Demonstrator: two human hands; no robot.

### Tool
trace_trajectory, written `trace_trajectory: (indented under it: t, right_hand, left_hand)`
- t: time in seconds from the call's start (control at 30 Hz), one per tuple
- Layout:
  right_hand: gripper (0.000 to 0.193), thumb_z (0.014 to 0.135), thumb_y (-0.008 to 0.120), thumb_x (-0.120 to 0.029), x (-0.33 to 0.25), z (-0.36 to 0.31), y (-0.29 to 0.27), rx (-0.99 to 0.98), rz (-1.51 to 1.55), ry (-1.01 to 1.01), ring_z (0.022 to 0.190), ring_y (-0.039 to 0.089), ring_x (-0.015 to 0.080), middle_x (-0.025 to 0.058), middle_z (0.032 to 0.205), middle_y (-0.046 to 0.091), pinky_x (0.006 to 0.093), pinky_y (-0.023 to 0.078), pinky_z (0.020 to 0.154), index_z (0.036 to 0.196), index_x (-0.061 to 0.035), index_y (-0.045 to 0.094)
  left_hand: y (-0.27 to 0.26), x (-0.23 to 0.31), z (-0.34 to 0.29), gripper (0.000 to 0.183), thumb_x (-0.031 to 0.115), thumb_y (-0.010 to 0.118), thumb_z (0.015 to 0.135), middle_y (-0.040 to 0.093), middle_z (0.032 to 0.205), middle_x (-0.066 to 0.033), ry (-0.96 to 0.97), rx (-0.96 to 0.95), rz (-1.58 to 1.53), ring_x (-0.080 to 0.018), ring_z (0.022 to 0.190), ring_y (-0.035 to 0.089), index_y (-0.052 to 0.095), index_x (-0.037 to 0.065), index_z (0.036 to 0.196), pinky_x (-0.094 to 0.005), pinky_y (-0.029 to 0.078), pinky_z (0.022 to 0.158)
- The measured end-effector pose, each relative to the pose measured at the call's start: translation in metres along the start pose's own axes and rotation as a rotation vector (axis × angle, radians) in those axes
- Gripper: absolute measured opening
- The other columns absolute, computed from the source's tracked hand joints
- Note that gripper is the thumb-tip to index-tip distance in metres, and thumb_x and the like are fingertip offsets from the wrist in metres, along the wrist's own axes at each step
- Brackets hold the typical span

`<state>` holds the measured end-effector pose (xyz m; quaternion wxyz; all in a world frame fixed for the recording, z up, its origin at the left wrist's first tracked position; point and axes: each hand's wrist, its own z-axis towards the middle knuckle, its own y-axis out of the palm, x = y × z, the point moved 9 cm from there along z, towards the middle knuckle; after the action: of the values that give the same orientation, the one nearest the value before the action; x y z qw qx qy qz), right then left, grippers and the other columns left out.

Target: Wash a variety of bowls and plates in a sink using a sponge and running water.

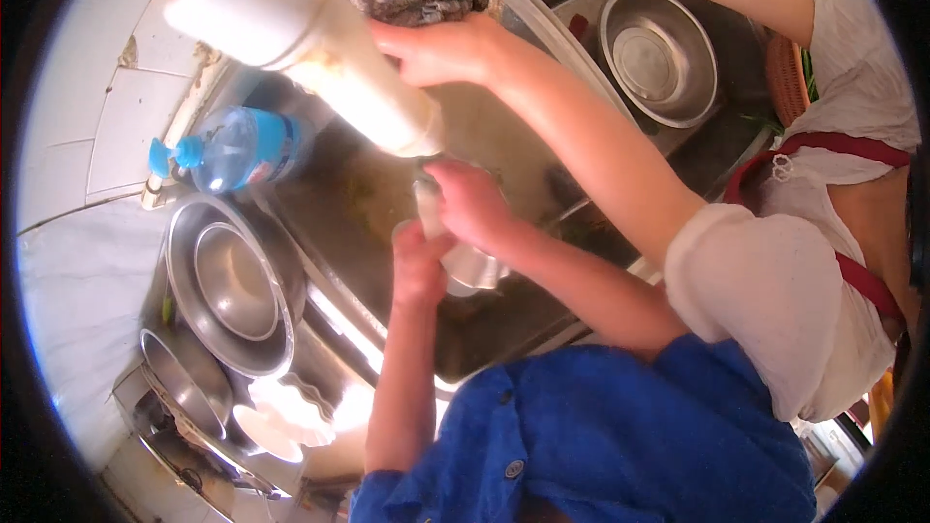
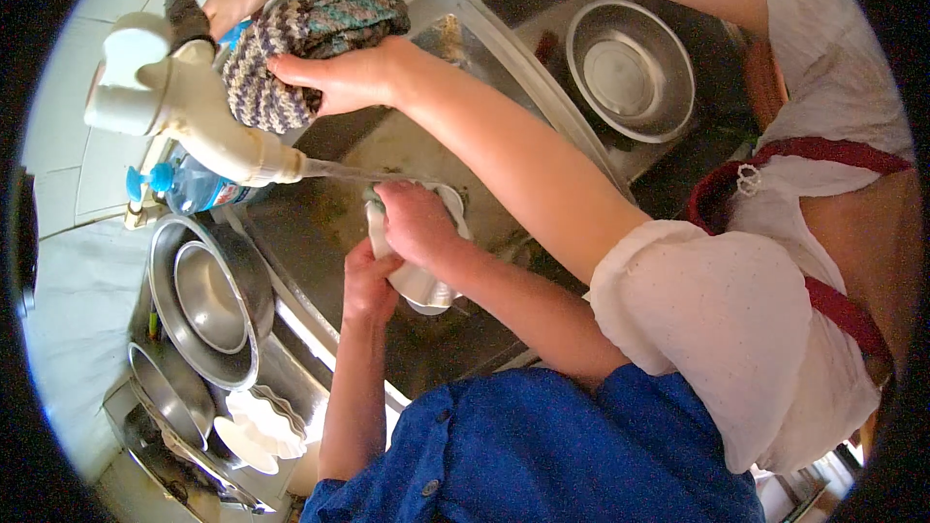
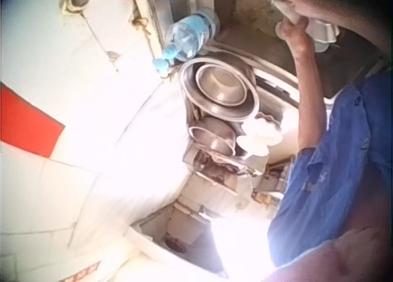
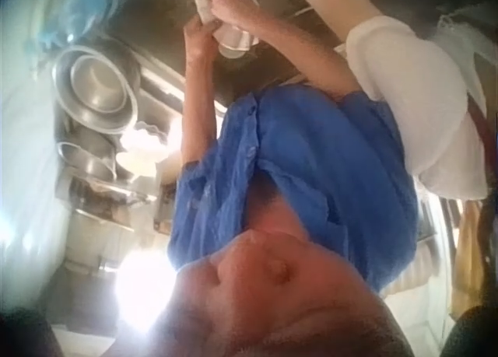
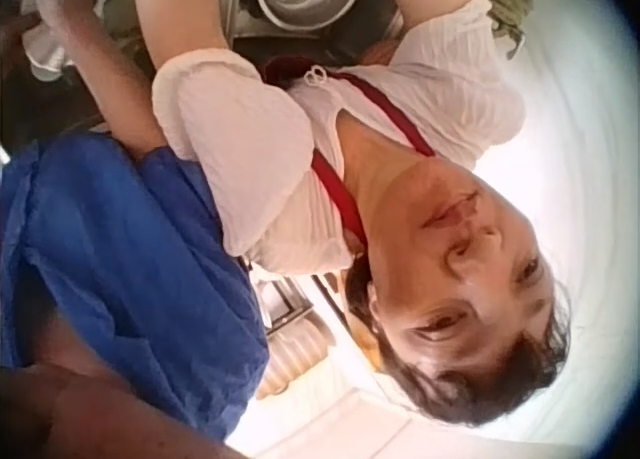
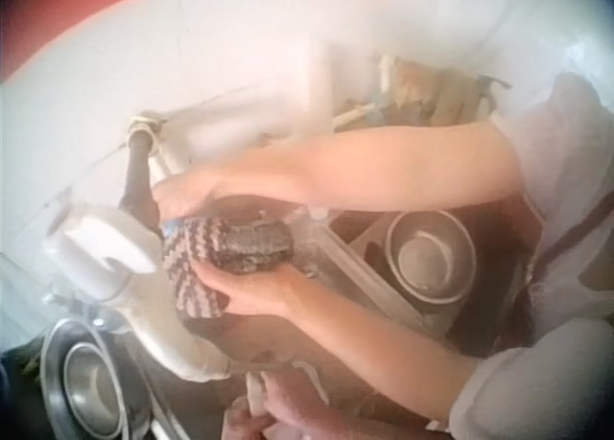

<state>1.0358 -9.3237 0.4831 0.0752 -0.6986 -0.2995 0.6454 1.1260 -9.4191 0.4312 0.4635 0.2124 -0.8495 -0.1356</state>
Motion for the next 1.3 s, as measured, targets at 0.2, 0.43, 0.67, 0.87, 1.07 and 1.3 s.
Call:
trace_trajectory:
  t: [0.2,0.43,0.67,0.87,1.07,1.3]
  right_hand:
    - [0.02,0.073,0.06,-0.002,-0.055,-0.028,0.012,0.089,-0.019,-0.379,0.084,0.062,0.0414,0.0217,0.089,0.063,0.0501,0.052,0.079,0.093,0.0004,0.061]
    - [0.015,0.077,0.06,-0.009,-0.062,-0.024,0.02,0.096,-0.02,-0.339,0.076,0.065,0.0421,0.0256,0.079,0.064,0.051,0.052,0.071,0.087,0.0022,0.06]
    - [0.031,0.087,0.057,-0.011,0.048,0.027,0.018,0.055,-0.151,0.058,0.086,0.066,0.0324,0.0171,0.096,0.068,0.0421,0.052,0.077,0.116,-0.0031,0.064]
    - [0.025,0.089,0.058,-0.018,0.116,0.001,0.039,-0.065,0.663,0.52,0.08,0.067,0.0271,0.0156,0.091,0.069,0.0409,0.053,0.073,0.1,0.002,0.067]
    - [0.026,0.089,0.06,-0.022,0.131,-0.003,0.027,0.075,0.888,0.541,0.076,0.063,0.0187,0.0089,0.088,0.068,0.0378,0.05,0.07,0.098,0.002,0.066]
    - [0.017,0.083,0.06,-0.013,0.036,0.024,-0.019,0.198,-0.006,0.054,0.077,0.065,0.038,0.0207,0.082,0.066,0.047,0.051,0.07,0.096,-0.0017,0.063]
  left_hand:
    - [-0.014,-0.001,0.001,0.026,0.004,0.065,0.084,0.068,0.106,-0.01,-0.032,0.091,-0.045,-0.0175,0.095,0.065,0.066,-0.004,0.109,-0.0326,0.052,0.082]
    - [-0.02,0.007,-0.004,0.027,0.005,0.063,0.083,0.068,0.1,-0.009,0.073,0.09,-0.028,-0.0167,0.091,0.064,0.065,-0.005,0.108,-0.03,0.05,0.081]
    - [0.005,0.022,-0.019,0.028,-0.003,0.062,0.083,0.069,0.101,-0.0121,-0.015,-0.023,0.045,-0.0201,0.087,0.067,0.063,-0.007,0.111,-0.0335,0.053,0.082]
    - [-0.009,0.032,-0.044,0.025,-0.002,0.06,0.083,0.069,0.099,-0.0083,0.025,0.081,0.241,-0.0149,0.088,0.063,0.065,-0.006,0.107,-0.0287,0.051,0.077]
    - [0.007,0.042,-0.058,0.034,0.002,0.062,0.084,0.068,0.109,-0.0113,-0.045,-0.058,0.12,-0.0184,0.099,0.064,0.062,-0.008,0.117,-0.0304,0.05,0.087]
    - [0.018,0.024,-0.02,0.043,0.0,0.061,0.083,0.066,0.115,-0.0159,-0.115,-0.218,-0.085,-0.0248,0.103,0.065,0.056,-0.009,0.125,-0.0358,0.052,0.09]
